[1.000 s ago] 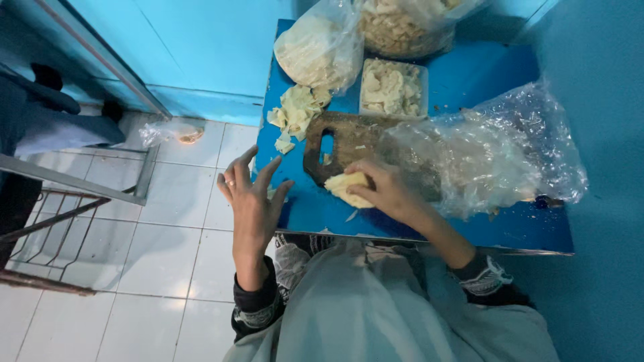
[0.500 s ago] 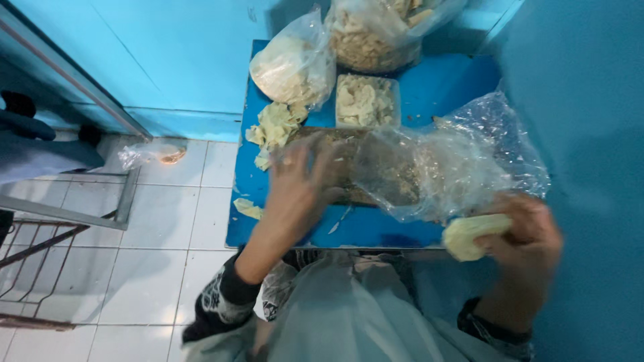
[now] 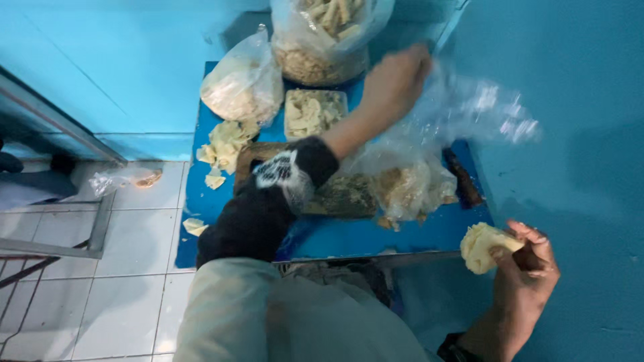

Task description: The person sits at a small blue table and folds thin square dough sheets one at a time, pressing each fold flat on a worn wooden board. Folded pieces are set aside near a container of finished pieces, with bags of dough scraps and brown crumbs on the table.

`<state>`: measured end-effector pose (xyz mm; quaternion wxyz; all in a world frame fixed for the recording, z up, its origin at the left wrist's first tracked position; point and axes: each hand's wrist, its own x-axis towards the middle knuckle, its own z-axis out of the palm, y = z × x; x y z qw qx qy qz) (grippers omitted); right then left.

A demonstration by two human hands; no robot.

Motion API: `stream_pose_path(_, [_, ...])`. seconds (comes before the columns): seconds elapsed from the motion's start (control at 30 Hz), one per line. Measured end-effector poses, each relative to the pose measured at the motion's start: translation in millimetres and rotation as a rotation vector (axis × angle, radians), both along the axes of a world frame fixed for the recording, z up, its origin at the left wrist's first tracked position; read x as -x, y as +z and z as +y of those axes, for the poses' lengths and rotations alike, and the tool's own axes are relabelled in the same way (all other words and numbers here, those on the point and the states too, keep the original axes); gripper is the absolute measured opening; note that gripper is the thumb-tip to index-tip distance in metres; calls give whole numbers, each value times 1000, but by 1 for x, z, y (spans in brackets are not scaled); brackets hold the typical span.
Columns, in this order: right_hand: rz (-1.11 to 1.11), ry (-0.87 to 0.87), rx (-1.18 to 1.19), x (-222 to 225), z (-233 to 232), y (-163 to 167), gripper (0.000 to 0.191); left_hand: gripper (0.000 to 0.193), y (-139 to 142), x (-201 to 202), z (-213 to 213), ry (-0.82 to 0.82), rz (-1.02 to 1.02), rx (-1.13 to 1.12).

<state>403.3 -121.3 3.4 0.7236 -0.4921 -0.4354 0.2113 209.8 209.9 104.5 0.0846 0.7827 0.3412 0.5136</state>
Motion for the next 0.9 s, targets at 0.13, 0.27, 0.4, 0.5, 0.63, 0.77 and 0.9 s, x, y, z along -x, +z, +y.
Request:
stream_pose_path(0.13, [-51, -85, 51, -15, -15, -4, 42, 25, 40, -34, 15, 272, -68, -418])
stream_pose_path(0.27, [-20, -138, 115, -21, -23, -12, 44, 13, 56, -28, 34, 557, 200, -1077])
stream_pose_path(0.4, [-23, -92, 105, -21, -19, -17, 47, 8, 32, -24, 46, 480, 295, -1028])
stream_pose_path(0.5, [-47, -89, 177, -14, -10, -17, 46, 8, 3, -24, 42, 382, 519, -595])
stream_pose_path(0.63, [-51, -47, 327, 2, 7, -12, 42, 30, -23, -18, 33, 142, 945, -53])
stream_pose_path(0.77, [-3, 11, 353, 18, 22, 1, 41, 66, -23, -3, 23, 110, 631, -96])
stream_pose_path(0.9, [-99, -18, 389, 43, 27, 27, 47, 60, 7, 34, 0, 62, 598, -138])
